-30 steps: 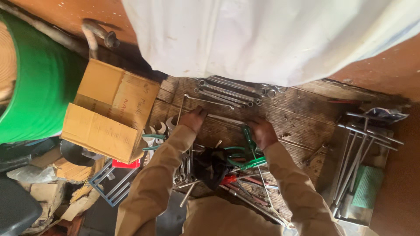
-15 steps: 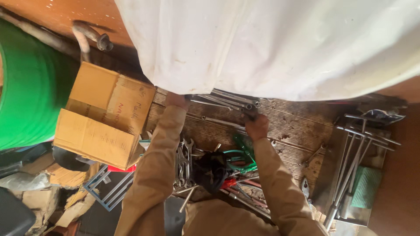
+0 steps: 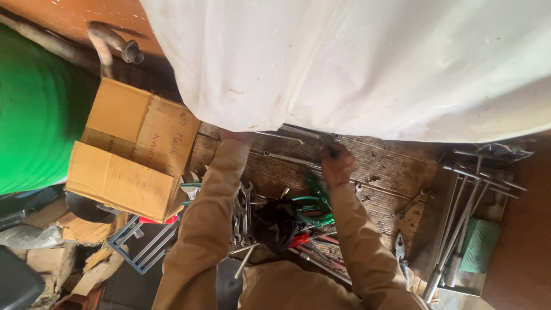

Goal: The person sorts and arranges various hand tools on a wooden workbench. They pick up wrenches, pliers, and screwdrivers one by one, inspect them, and place them in neat rows. The person also moves a black cloth and a cardboard box to clear space for the tools.

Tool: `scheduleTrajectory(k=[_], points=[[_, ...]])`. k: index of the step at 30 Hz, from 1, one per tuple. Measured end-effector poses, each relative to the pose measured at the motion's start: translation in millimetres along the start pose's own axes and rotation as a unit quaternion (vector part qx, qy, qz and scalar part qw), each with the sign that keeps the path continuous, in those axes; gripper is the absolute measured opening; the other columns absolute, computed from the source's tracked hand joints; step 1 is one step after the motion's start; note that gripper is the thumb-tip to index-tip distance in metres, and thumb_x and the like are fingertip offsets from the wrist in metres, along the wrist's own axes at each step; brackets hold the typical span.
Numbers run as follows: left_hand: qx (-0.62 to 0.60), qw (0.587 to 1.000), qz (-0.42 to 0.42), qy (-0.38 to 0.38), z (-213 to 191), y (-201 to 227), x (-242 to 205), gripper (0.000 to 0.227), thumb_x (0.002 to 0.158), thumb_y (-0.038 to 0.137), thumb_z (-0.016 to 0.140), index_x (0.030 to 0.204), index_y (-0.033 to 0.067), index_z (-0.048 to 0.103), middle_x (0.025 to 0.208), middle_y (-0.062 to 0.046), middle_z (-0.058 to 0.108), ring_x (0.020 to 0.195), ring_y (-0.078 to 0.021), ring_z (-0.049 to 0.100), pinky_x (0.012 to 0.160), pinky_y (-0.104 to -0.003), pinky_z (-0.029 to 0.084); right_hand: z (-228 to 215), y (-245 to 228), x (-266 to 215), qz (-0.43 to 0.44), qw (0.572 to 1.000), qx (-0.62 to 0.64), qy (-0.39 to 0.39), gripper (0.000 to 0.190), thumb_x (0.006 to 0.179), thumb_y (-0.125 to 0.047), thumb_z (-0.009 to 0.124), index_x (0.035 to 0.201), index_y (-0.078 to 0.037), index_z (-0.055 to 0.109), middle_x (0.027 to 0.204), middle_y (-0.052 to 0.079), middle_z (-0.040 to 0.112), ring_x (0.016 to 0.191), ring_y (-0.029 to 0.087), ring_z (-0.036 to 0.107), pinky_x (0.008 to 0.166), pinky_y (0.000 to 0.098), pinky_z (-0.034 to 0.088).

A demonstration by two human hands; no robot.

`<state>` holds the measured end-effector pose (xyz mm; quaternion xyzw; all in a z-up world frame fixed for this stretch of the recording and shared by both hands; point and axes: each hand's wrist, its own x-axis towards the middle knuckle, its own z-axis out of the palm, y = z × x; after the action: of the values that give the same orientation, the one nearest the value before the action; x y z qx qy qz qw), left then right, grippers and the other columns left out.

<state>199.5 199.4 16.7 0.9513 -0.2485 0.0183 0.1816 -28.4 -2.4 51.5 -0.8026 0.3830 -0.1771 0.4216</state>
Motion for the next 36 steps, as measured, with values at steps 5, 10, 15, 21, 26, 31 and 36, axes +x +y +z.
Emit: scheduleTrajectory(k=[5,10,15,21,26,31,36], points=[[-0.022,1.000,0.016,0.010,-21,10,4,0.053,0.103,0.042,0.053,0.149,0.0160,0.052,0.154,-0.012,0.053,0.141,-0.0321,0.048,0.117,-0.045,0.040,5,-8,-3,-0.026,0.998,-0.059,0.019,0.015,0.085,-0.014,0.073,0.097,-0.009,0.080,0.090,0.013,0.077,0.077,0.028,0.075,0.073,0.0396,0.058],[-0.033,0.999,0.021,0.010,-27,12,6,0.053,0.104,0.041,0.053,0.150,0.0152,0.051,0.154,-0.012,0.052,0.142,-0.0322,0.048,0.118,-0.045,0.040,6,-12,-3,0.013,0.997,-0.061,0.051,0.017,0.083,-0.019,0.075,0.097,-0.010,0.079,0.086,0.012,0.077,0.074,0.028,0.075,0.073,0.0397,0.059],[-0.042,0.999,0.022,0.010,-29,13,4,0.053,0.104,0.039,0.053,0.151,0.0143,0.050,0.155,-0.013,0.052,0.142,-0.0322,0.048,0.118,-0.044,0.040,8,-15,-7,-0.004,0.994,-0.111,-0.008,0.015,0.085,-0.019,0.077,0.098,-0.013,0.082,0.084,0.011,0.077,0.075,0.027,0.075,0.075,0.0386,0.059],[-0.044,0.999,0.024,0.019,-37,13,4,0.053,0.105,0.037,0.053,0.152,0.0133,0.049,0.155,-0.014,0.051,0.143,-0.0323,0.048,0.118,-0.044,0.040,15,-15,-6,0.032,0.995,-0.036,0.087,0.016,0.088,-0.022,0.081,0.099,-0.011,0.081,0.092,0.011,0.079,0.077,0.021,0.075,0.072,0.0348,0.059],[-0.046,0.998,0.029,0.021,-41,17,8,0.053,0.106,0.036,0.053,0.153,0.0124,0.048,0.156,-0.014,0.051,0.143,-0.0323,0.047,0.118,-0.044,0.040,18,-9,-1,0.038,0.997,0.030,0.065,0.026,0.087,-0.019,0.082,0.108,-0.004,0.079,0.099,0.012,0.079,0.081,0.019,0.075,0.076,0.0314,0.060],[-0.051,0.998,0.031,0.022,-44,18,9,0.053,0.106,0.034,0.054,0.153,0.0115,0.047,0.157,-0.015,0.050,0.144,-0.0324,0.047,0.118,-0.044,0.040,20,-5,-3,0.050,0.995,0.033,0.076,0.028,0.086,-0.018,0.082,0.108,-0.001,0.079,0.099,0.014,0.079,0.083,0.020,0.076,0.079,0.0325,0.061],[-0.055,0.998,0.034,0.017,-46,19,8,0.053,0.107,0.033,0.054,0.154,0.0106,0.046,0.157,-0.015,0.050,0.144,-0.0324,0.047,0.119,-0.044,0.040,20,0,-3,0.035,0.996,0.016,0.083,0.026,0.085,-0.019,0.084,0.105,-0.001,0.079,0.098,0.014,0.079,0.085,0.022,0.077,0.080,0.0329,0.061]])
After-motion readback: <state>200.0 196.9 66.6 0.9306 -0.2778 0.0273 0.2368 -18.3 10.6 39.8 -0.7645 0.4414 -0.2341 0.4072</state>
